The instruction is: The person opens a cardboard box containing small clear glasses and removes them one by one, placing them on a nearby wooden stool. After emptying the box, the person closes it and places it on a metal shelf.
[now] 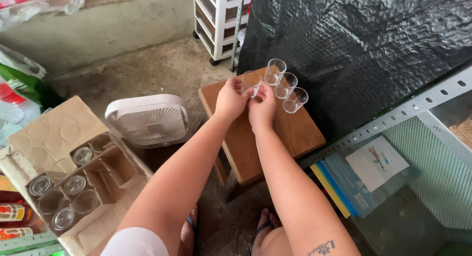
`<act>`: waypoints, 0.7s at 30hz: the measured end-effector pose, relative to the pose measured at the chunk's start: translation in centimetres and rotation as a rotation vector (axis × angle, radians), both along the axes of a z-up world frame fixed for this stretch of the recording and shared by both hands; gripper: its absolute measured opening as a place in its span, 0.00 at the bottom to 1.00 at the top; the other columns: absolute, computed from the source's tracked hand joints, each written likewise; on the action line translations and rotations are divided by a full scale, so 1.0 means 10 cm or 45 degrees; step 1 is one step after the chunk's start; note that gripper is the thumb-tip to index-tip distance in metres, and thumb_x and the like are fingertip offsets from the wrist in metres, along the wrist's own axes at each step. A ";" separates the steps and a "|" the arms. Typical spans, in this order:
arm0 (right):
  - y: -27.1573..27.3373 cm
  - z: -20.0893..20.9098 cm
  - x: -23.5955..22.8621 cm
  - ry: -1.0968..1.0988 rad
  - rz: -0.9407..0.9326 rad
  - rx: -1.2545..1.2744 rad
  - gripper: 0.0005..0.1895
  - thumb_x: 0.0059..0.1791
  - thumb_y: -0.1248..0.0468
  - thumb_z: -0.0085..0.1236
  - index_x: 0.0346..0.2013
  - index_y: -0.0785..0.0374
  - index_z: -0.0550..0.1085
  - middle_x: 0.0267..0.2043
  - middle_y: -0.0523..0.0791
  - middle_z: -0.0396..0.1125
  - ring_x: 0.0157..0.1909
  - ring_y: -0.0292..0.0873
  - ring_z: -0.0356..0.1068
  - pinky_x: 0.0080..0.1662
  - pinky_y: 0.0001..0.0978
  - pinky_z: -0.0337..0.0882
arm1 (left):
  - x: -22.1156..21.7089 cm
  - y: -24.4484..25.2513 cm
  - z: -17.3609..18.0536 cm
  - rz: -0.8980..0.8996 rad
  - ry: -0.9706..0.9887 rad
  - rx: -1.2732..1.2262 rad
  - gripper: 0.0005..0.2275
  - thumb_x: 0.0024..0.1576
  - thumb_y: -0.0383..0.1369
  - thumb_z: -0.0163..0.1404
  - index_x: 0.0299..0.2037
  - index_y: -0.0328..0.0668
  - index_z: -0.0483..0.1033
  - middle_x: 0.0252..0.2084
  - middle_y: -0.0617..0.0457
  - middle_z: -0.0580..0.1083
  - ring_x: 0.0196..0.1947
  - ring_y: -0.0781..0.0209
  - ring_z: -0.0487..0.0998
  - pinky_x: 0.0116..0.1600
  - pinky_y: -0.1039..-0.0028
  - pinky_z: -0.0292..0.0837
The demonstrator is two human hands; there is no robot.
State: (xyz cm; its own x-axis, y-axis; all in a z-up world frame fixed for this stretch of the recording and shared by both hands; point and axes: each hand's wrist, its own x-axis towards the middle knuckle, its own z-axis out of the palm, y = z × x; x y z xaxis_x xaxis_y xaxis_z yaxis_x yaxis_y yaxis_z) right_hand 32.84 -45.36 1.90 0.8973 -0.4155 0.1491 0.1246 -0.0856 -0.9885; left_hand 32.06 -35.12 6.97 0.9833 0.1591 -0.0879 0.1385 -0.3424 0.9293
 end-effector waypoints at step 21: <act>-0.09 0.01 0.11 0.160 0.023 -0.044 0.37 0.51 0.66 0.64 0.73 0.52 0.61 0.58 0.54 0.61 0.60 0.47 0.68 0.54 0.24 0.82 | 0.26 -0.23 0.01 -0.065 0.016 0.175 0.24 0.57 0.47 0.58 0.62 0.57 0.67 0.53 0.54 0.77 0.59 0.53 0.78 0.64 0.61 0.74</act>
